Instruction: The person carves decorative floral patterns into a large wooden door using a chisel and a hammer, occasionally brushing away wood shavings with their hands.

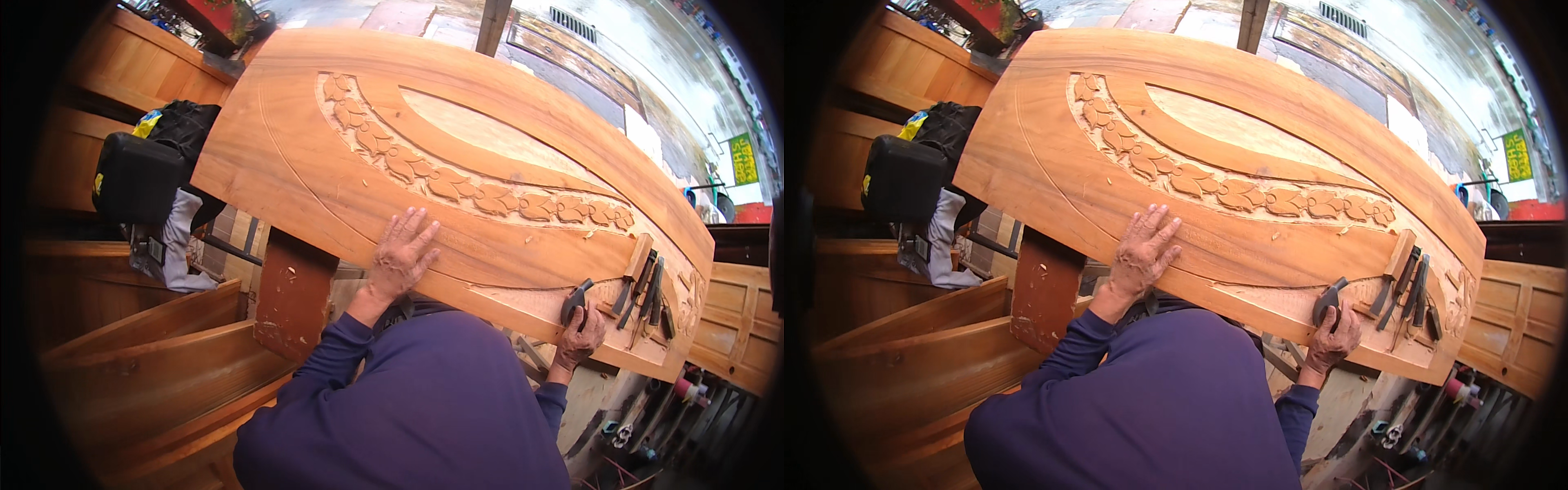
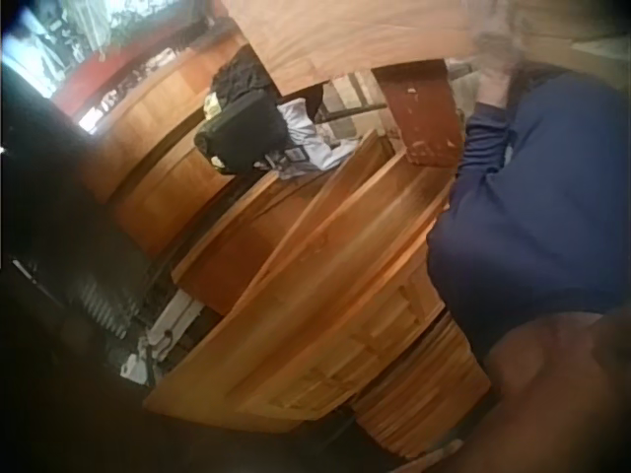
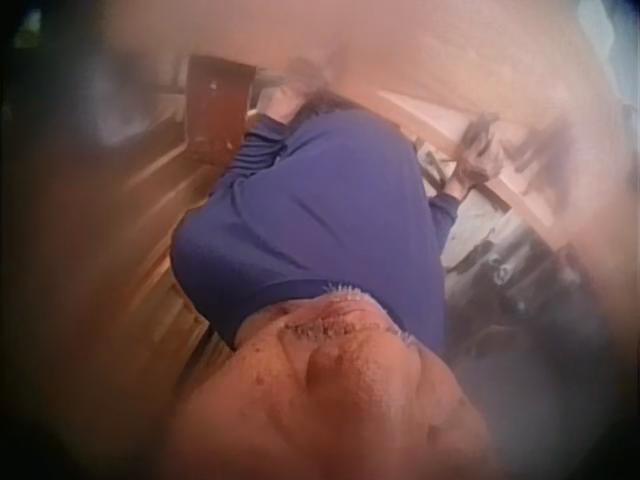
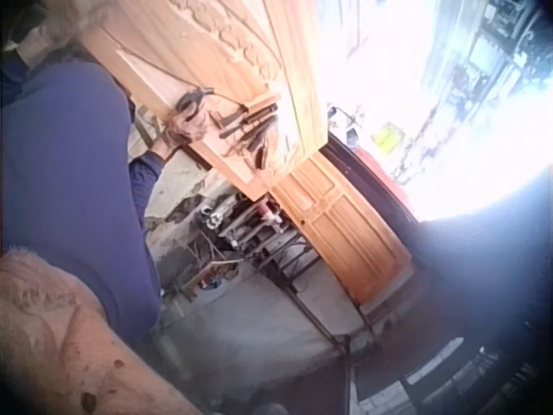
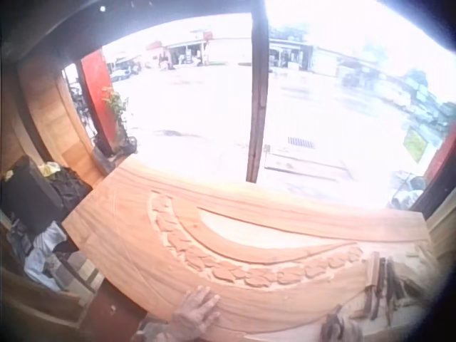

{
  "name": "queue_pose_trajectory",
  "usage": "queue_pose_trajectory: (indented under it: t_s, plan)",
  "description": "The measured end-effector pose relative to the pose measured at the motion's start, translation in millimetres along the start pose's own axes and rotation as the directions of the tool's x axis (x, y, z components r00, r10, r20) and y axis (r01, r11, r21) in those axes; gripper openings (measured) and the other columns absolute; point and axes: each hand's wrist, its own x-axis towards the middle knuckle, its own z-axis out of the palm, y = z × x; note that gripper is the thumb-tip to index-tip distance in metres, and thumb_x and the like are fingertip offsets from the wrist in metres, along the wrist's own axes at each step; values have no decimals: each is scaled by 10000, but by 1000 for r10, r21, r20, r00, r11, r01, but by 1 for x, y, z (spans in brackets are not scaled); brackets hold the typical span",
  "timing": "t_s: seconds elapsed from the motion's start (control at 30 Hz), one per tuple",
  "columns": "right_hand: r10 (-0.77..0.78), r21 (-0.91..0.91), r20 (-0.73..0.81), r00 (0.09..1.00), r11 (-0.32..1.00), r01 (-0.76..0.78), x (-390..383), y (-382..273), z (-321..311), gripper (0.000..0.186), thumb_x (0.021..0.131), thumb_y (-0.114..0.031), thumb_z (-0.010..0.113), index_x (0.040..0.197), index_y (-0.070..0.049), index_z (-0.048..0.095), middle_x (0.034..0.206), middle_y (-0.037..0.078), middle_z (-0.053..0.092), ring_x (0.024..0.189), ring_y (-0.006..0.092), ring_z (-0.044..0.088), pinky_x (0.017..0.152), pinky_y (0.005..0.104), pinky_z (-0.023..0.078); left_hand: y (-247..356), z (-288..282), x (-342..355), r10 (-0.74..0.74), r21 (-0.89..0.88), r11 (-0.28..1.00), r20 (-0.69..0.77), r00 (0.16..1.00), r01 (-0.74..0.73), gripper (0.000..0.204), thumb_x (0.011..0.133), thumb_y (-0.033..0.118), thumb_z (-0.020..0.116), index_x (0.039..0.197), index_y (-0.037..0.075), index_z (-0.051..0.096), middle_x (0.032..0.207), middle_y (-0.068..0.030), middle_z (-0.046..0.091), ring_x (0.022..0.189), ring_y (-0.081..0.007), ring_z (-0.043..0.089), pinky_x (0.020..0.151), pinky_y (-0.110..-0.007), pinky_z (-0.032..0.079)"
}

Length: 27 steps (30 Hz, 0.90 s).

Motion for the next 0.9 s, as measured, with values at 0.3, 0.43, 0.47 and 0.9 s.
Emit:
queue_pose_trajectory:
  t_s: [0.3, 0.43, 0.47, 0.9]
  plan:
    - [172, -115, 19, 985, 979, -169, -10, -21, 7, 324, 1064, -326, 582, 1254, -100, 712, 1216, 121, 689, 1108, 344, 633, 964, 478, 461, -51, 0, 43, 45, 53, 997, 40, 998, -47, 578, 969, 377, 674, 1487, 141, 571, 1593, -64, 487, 1527, -344, 352, 1239, -563, 238]
    - [182, -132, 10, 983, 975, -179, -6, -26, 9, 321, 1080, -309, 553, 1268, -99, 707, 1214, 122, 692, 1110, 342, 635, 972, 479, 457, -54, -1, 50, 26, 61, 998, 95, 995, -32, 577, 985, 396, 651, 1498, 145, 561, 1595, -70, 484, 1541, -342, 326, 1245, -578, 207]
    - [177, -138, 7, 984, 975, -174, -5, -28, 9, 322, 1081, -309, 551, 1269, -99, 707, 1212, 122, 693, 1109, 341, 636, 972, 477, 458, -54, -1, 51, 13, 49, 999, 103, 995, -18, 581, 985, 394, 652, 1501, 142, 558, 1596, -73, 483, 1543, -341, 321, 1247, -577, 203]
    - [234, -219, 54, 971, 951, -217, -12, -27, 5, 353, 1045, -300, 617, 1296, -63, 690, 1217, 144, 697, 1138, 340, 636, 986, 471, 466, -59, -3, 58, 20, -7, 1000, 119, 993, -19, 563, 949, 327, 712, 1460, 123, 596, 1554, -66, 535, 1532, -325, 353, 1254, -566, 194]
